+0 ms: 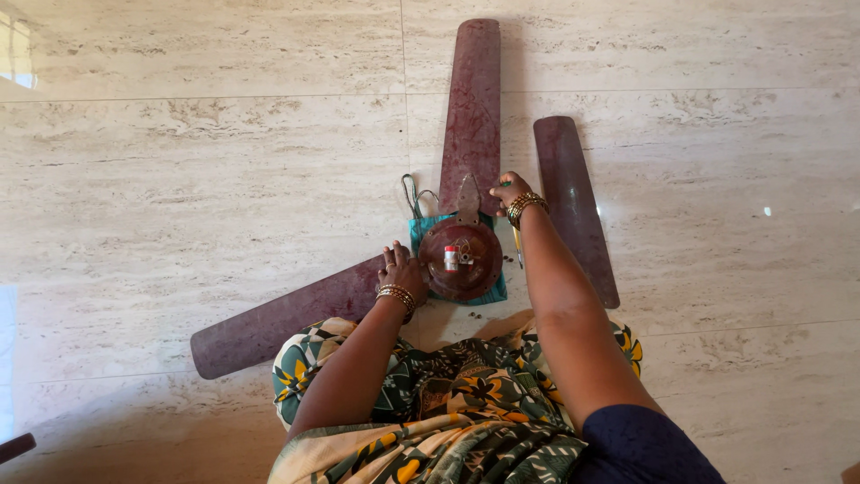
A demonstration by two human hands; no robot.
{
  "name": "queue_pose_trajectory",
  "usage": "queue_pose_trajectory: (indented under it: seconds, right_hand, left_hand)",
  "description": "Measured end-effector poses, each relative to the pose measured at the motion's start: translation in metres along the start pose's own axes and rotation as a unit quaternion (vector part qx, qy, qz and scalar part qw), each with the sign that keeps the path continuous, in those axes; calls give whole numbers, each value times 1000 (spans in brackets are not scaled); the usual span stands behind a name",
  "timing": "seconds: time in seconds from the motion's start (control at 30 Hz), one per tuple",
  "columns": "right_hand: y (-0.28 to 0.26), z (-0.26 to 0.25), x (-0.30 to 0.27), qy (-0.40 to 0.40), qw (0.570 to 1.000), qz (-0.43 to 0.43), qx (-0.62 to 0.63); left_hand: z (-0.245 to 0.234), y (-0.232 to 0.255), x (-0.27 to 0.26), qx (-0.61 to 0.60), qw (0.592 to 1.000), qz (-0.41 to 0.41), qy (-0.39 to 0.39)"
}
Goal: The person sits on the floor and attaches two fan blades to the central hub of a ceiling fan using a screwdriver. They tighten the screws on each blade to secure them in place.
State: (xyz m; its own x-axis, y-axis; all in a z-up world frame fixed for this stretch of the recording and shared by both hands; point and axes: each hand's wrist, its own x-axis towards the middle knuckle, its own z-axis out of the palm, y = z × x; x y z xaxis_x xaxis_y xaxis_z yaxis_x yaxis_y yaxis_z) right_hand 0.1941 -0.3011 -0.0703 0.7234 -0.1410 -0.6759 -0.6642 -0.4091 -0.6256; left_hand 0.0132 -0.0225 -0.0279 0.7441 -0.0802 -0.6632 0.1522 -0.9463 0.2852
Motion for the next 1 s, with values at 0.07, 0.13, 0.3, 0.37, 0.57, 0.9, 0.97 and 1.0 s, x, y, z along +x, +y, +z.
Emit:
queue_pose_trajectory:
  seconds: [0.07, 0.13, 0.3, 0.37, 0.57, 0.9, 0.97, 1.0]
  right_hand:
    - [0, 0, -1, 4, 1000, 4, -8]
    - [-1, 1, -2, 10, 1000, 19, -16]
    - [2, 0, -4, 11, 1000, 9, -7]
    - [0, 1, -3, 14, 1000, 12, -9]
    - [3, 2, 3, 20, 1000, 7, -9]
    - [3, 3, 8, 25, 999, 20, -23]
    - [1, 4, 7, 26, 999, 22, -25]
    - [1, 3, 7, 24, 999, 23, -23]
  left_hand:
    - [-3, 2, 0, 5, 1000, -2, -12]
    - [-6, 3, -1, 3, 1000, 2, -10]
    - [-9, 6, -6, -2, 1000, -5, -9]
    - [-12, 7, -8, 3, 1000, -1, -3]
    - [-17, 8, -12, -6, 1000, 1, -7]
    - [-16, 7, -10, -34, 999, 11, 8]
    - [-16, 8, -10, -37, 999, 13, 21]
    - [-16, 8, -11, -44, 999, 12, 19]
